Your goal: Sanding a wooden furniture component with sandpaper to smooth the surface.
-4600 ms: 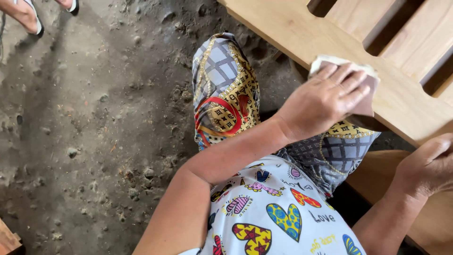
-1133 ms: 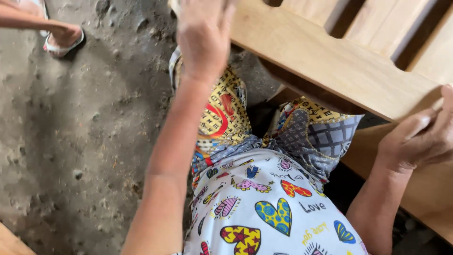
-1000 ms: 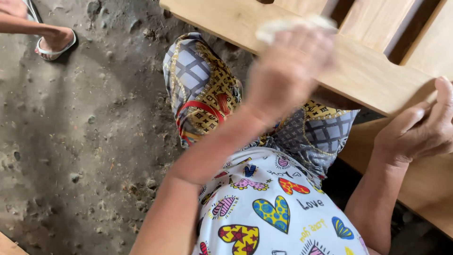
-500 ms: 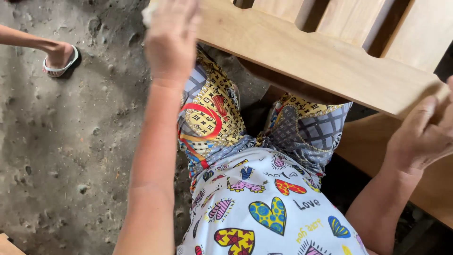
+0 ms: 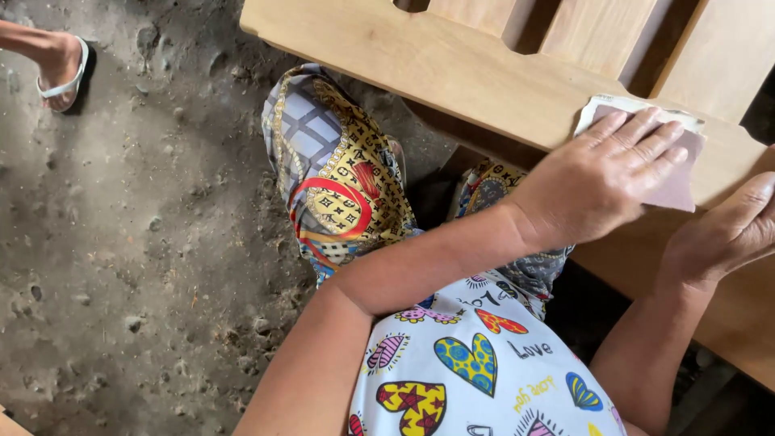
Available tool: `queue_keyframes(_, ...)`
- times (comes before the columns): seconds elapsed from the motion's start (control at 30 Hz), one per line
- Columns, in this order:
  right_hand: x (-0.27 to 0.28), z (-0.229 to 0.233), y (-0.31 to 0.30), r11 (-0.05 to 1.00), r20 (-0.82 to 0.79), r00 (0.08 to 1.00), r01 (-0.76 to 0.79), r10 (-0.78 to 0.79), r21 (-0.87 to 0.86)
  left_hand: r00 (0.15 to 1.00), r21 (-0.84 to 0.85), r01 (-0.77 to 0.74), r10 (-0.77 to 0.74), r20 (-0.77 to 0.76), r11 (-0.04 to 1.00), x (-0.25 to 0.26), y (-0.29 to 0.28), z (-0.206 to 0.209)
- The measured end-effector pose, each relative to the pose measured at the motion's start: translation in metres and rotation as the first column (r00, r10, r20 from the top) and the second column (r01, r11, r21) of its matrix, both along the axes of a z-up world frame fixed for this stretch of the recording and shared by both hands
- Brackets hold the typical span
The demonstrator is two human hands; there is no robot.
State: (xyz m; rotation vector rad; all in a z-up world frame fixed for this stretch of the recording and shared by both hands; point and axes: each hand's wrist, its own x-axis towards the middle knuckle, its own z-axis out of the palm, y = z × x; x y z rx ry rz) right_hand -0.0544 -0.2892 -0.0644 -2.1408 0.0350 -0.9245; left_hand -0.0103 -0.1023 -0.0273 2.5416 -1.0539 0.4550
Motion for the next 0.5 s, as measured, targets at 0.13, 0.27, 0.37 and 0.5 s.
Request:
queue_keyframes(0.13,0.002,-0.014,-0.009,0.999,0.057,0.998,0.033,-0.034,0.017,0.994,-0.296,0.047,-0.015,0.107,0.954,0.026,0.059,0.035)
queue_keyframes(0.27,0.005,-0.007,-0.006,0.998,0.09,0.996,-0.008,0.003,0.055,0.986,-0.212,-0.164,0.168,0.004,0.963,0.059,0.19,0.021)
queue_keyframes(0.37,0.007,0.002,-0.004,1.0,0.065,0.998,0.021,-0.022,0.011,0.846,-0.1,-0.506,0.516,0.133,0.857,0.059,0.26,0.022)
queue_keyframes(0.5,0.008,0.013,0.002,0.996,0.07,0.995,0.071,-0.067,-0.061,0.785,-0.107,-0.619,0.617,-0.048,0.778,0.044,0.232,0.018)
